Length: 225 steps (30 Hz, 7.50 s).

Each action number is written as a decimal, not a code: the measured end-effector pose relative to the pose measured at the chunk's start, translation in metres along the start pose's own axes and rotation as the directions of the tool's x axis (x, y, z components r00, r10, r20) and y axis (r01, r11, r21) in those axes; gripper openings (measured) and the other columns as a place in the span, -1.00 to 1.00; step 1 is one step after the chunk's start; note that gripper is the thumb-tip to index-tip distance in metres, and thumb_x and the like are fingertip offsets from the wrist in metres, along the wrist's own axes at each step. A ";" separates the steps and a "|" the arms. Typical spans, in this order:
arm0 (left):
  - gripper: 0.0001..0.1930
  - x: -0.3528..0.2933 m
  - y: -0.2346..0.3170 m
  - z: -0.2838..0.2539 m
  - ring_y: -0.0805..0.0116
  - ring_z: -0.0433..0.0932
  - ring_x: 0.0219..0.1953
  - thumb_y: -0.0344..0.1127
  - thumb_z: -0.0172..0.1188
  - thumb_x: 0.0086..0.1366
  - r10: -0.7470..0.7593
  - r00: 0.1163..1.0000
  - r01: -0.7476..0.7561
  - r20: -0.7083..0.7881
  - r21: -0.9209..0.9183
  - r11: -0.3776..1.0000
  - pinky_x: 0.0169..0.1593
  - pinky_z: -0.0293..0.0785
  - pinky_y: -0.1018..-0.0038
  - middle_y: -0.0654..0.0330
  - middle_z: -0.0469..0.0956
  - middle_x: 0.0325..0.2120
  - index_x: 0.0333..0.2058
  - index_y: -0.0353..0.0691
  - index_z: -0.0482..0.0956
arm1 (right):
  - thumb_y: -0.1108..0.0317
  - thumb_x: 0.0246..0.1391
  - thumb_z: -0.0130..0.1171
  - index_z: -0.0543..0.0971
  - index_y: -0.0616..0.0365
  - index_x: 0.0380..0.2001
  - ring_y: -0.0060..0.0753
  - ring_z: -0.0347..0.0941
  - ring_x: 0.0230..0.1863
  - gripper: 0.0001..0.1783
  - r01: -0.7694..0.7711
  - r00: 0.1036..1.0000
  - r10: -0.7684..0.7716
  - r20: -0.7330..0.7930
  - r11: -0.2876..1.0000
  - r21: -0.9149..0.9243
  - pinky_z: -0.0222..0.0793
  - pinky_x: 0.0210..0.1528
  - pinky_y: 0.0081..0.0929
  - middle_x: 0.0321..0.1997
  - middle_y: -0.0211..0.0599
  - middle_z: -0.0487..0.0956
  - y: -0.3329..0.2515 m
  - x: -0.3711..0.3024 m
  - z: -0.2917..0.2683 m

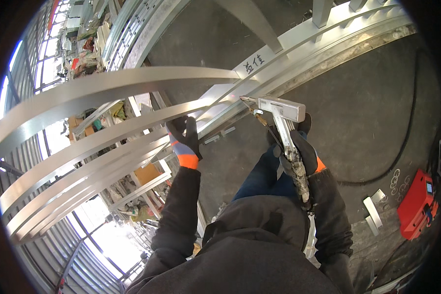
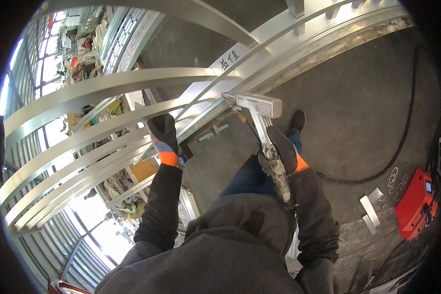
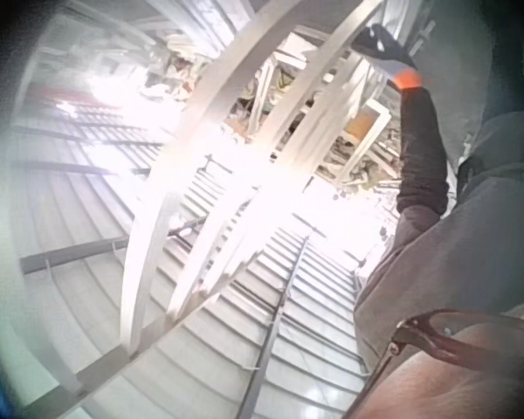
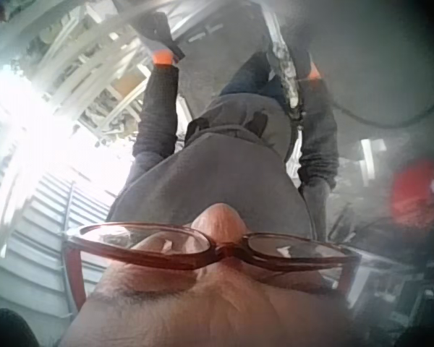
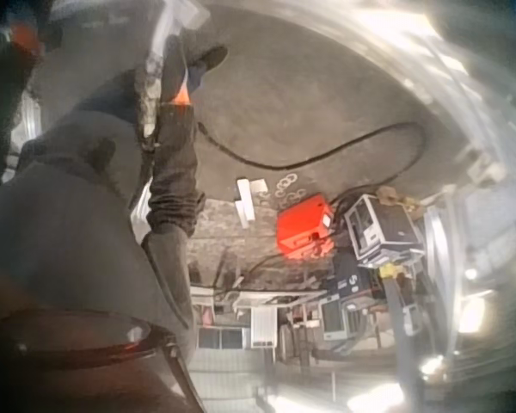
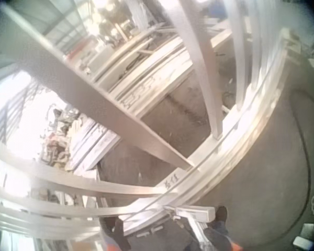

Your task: The person positions a curved metal bar onto a radial metal frame and welds it in place using a welding torch. They repeatedly align the bar and apply welds along the joint, moving around the frame to complete multiple attachment points.

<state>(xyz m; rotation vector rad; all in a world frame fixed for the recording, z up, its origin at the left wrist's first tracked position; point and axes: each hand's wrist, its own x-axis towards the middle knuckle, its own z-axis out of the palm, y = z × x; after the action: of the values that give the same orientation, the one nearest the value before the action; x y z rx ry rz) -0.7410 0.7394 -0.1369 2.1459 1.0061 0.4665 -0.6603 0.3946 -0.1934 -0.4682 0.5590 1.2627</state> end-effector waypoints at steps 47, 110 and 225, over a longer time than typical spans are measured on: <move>-0.74 0.048 0.010 -0.016 0.30 0.70 -0.17 -0.30 0.44 0.30 0.168 0.944 -0.162 0.285 -0.043 0.986 -0.05 0.58 0.37 0.14 0.75 -0.23 -0.09 -0.28 0.72 | -0.34 0.33 0.04 0.52 0.03 0.09 -0.33 0.47 -0.60 -0.34 -0.037 0.999 0.032 -0.043 0.993 -0.112 0.37 -0.60 -0.41 -0.39 -0.19 0.59 0.013 0.041 0.038; -0.71 0.064 0.027 -0.247 0.55 0.44 -0.56 -0.26 0.25 0.46 -0.002 0.775 -0.403 -0.632 -0.496 0.769 -0.44 0.31 0.48 0.26 0.58 -0.62 -0.43 -0.32 0.62 | -0.25 0.42 -0.03 0.29 -0.20 0.44 -0.46 0.42 -0.69 -0.32 0.226 0.930 -0.320 -0.179 0.885 -0.407 0.35 -0.75 -0.47 -0.31 -0.22 0.61 0.092 -0.079 0.051; -0.50 -0.023 -0.085 -0.145 0.36 0.56 0.02 -0.50 0.21 0.42 0.184 0.950 -0.247 -0.252 -0.247 0.937 0.14 0.51 0.42 0.06 0.57 0.05 0.28 -0.38 0.32 | -0.33 0.44 -0.17 0.50 -0.06 0.16 -0.33 0.41 -0.73 -0.36 0.037 0.994 -0.036 0.105 0.999 -0.011 0.32 -0.75 -0.47 -0.64 -0.11 0.50 0.188 0.076 0.063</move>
<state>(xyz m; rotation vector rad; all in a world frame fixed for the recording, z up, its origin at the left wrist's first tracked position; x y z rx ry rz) -0.8838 0.8245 -0.1003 1.9867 0.7700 0.9206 -0.8188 0.5357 -0.1966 -0.4184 0.4517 1.2489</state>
